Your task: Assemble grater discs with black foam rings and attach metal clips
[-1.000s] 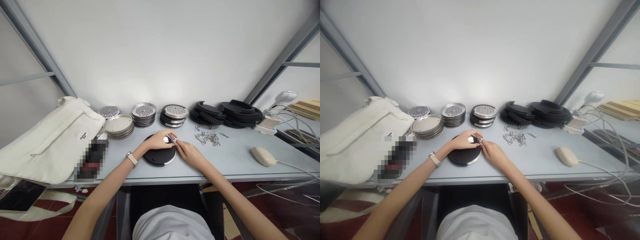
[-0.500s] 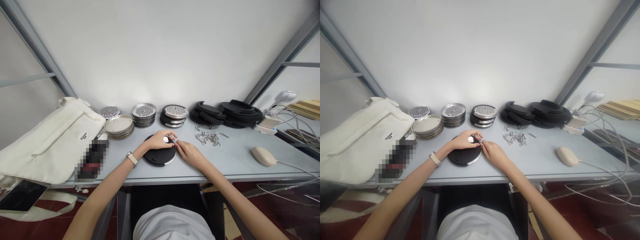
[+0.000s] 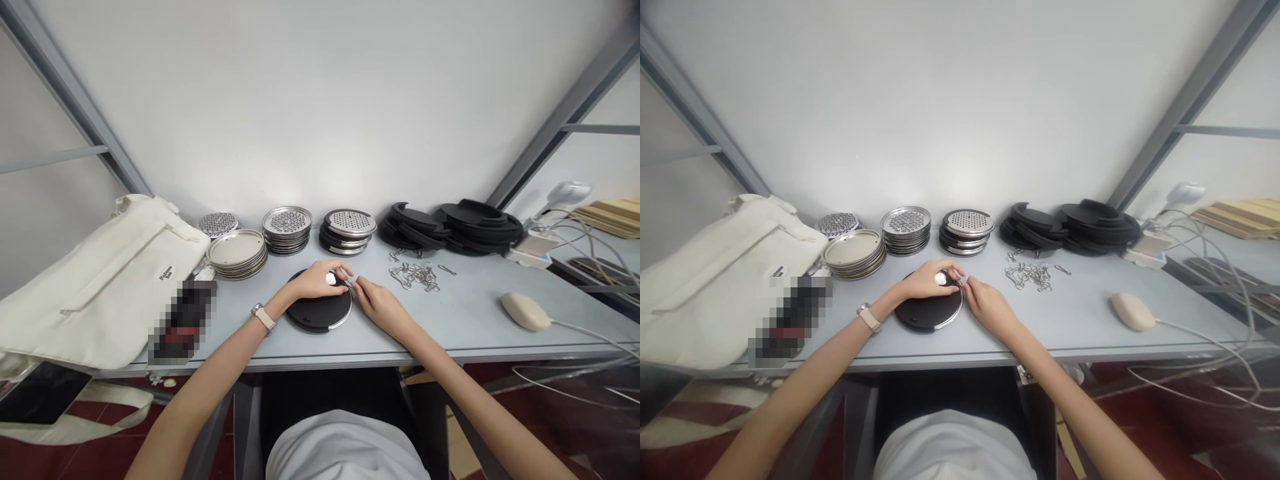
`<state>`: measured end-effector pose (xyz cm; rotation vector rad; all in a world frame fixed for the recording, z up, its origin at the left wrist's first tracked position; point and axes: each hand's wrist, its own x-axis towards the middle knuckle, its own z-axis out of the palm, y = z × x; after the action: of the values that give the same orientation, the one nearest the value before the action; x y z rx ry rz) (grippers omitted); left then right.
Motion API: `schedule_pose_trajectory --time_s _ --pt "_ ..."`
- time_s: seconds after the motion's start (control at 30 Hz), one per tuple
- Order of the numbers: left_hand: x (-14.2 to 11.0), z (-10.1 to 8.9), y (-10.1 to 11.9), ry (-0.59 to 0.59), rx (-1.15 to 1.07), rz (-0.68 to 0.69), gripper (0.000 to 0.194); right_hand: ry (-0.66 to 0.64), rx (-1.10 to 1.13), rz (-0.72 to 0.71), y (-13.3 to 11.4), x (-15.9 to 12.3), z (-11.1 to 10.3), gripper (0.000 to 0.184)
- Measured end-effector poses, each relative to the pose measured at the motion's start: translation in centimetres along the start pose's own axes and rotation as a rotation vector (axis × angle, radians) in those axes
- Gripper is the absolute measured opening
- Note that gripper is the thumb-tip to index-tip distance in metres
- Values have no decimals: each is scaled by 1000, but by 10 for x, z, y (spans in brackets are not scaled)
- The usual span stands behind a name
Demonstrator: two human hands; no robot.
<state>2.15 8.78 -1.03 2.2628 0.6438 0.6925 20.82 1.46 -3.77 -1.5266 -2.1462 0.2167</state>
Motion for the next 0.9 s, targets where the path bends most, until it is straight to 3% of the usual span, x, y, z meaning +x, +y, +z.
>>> schedule_pose_trajectory --time_s 0.17,0.4,0.9 --pt "0 0 2 -12 -10 -2 31 39 -30 12 3 0 -1 25" --pt "1 0 2 11 26 35 29 -44 -59 -127 1 1 1 24" --pt "0 -1 2 3 0 17 30 -56 -54 -88 -2 1 -2 25"
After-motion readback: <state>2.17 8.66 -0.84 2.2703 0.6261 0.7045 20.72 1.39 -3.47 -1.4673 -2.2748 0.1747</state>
